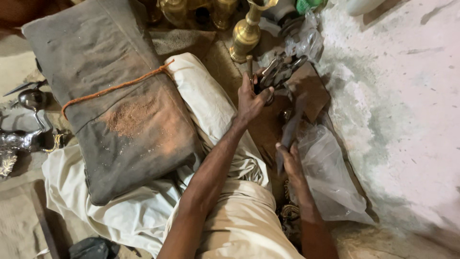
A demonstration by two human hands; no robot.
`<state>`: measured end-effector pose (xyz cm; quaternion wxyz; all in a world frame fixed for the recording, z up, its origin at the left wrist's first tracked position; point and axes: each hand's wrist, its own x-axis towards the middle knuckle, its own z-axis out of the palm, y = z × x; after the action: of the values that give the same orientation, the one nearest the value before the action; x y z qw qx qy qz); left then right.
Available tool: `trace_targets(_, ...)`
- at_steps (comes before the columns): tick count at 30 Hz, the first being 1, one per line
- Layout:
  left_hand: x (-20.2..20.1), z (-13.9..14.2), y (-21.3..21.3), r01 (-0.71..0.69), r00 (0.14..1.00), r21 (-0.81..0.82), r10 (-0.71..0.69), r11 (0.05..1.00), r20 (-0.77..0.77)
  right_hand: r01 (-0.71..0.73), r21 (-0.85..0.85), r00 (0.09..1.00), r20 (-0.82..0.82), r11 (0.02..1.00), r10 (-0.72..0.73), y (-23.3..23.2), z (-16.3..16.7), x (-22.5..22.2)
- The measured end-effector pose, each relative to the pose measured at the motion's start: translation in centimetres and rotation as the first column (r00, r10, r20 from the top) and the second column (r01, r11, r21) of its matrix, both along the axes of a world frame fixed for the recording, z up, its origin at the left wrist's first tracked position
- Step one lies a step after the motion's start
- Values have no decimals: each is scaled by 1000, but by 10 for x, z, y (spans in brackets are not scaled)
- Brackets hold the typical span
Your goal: The person sits on the floor and finishes silver-toned metal horse figurines, holding each figure against a cloth sandbag and working its surface with a small hand tool. They reposition and turn the figurines to work different areas, with brass candlesticks and other figurines around the workspace.
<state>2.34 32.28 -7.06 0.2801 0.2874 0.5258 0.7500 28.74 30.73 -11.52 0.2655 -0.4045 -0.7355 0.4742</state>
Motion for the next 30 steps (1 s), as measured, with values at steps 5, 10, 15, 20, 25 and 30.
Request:
trace_targets(5, -15, 15, 16, 60, 905, -70, -84, 996, -416, 268, -501, 943, -38, 823, -330, -3, 27, -2)
trace_targets(10, -9, 70, 70, 184, 405, -534, -559, 825, -724, 221, -570, 753, -416, 791, -510, 0, 23, -7)
trace_targets(15, 49, 113, 124, 152, -151, -723, -707, 674, -691, -137, -663, 751, -554, 736, -359, 1, 9, -14)
trace_targets(20, 86, 96, 149, 36, -381, -658, -598, 752, -705, 11, -731, 782, -419, 683, -461, -18, 7, -23)
trace_targets(25, 92, 72, 158, -30, -418, -736, -677, 676, -606, -57, -799, 875, -328, 598, -356, -20, 7, -26)
trace_targets(30, 97, 71, 156, -119, -320, -798, -784, 591, -532, -118, -791, 872, -372, 601, -319, -26, 1, -30)
